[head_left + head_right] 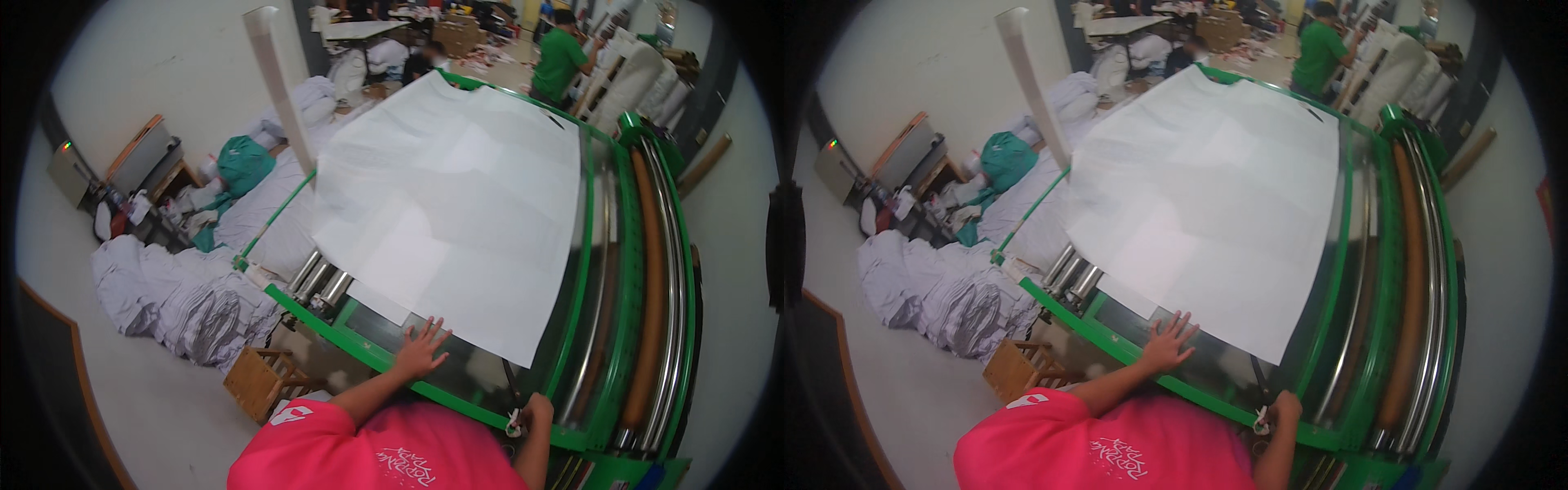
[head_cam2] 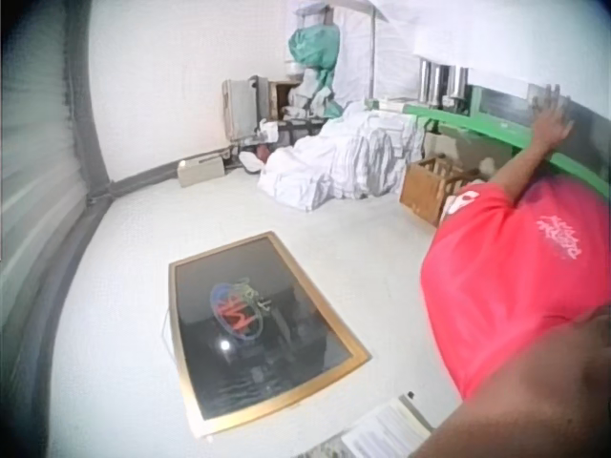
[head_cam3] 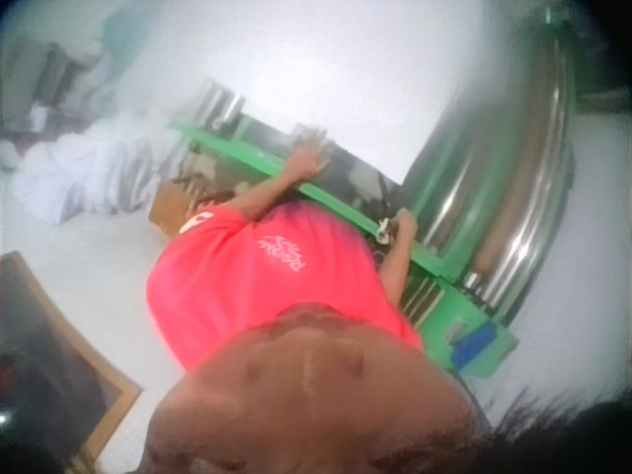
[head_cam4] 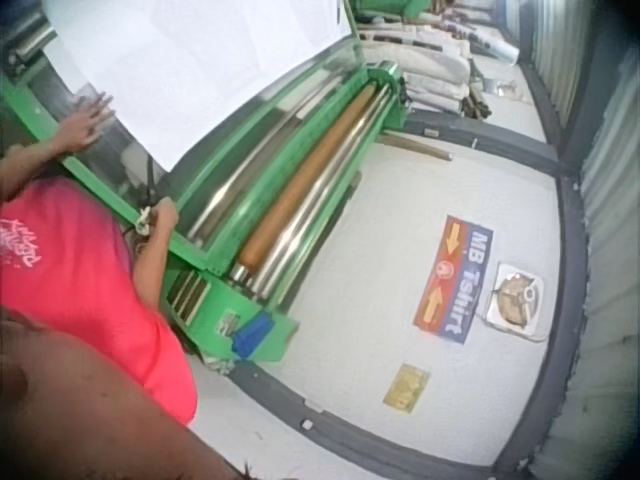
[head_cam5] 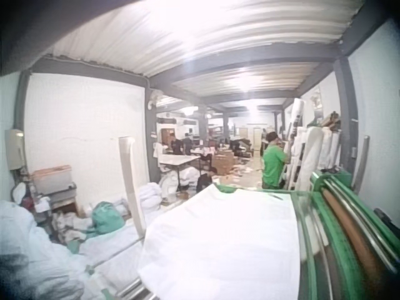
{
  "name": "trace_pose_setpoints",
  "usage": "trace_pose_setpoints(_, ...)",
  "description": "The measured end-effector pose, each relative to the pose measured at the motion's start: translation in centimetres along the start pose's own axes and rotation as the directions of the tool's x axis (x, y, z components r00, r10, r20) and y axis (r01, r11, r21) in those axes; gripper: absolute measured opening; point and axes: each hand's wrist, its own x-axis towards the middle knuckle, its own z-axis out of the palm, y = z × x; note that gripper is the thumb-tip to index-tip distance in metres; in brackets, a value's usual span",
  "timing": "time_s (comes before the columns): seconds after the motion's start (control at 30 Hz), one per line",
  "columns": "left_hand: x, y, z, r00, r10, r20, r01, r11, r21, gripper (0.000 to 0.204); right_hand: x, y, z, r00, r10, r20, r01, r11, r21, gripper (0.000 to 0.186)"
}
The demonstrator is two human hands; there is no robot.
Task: The person uses shears to cut a large sheet of white fabric on a green cutting table. They align the fabric, make straight cuts, and separate the pieces with assistance from a coworker.
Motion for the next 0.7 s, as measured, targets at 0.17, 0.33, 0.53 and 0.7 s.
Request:
trace_pose_setpoints(0.17,-0.6,-1.2,-0.1,0.999,0.048,-0.015,-0.049,0.996,-0.07,0.075,1.3,0.9,1.4,0.999,-0.025,-0.035,0.025,1.0,0.0,0.093)
trace_pose_setpoints(0.33,-0.9,-6.6,-4.2,0.978,-0.116,-0.175,0.077,0.974,-0.213,0.076,-0.2,0.8,1.3,0.997,-0.025,-0.077,0.028,0.999,0.044,0.099)
trace_pose_setpoints(0.53,4.8,-25.2,-18.0,0.848,-0.319,-0.423,0.25,0.945,-0.212,0.079,0.4,0.2,3.7,0.982,0.106,-0.154,-0.092,0.991,0.101,0.097)
trace_pose_setpoints(0.7,13.3,-44.9,-34.9,0.577,-0.326,-0.749,0.364,0.923,-0.121,0.082,-0.6,-1.3,6.2,0.949,0.217,-0.227,-0.13,0.929,0.346,0.079)
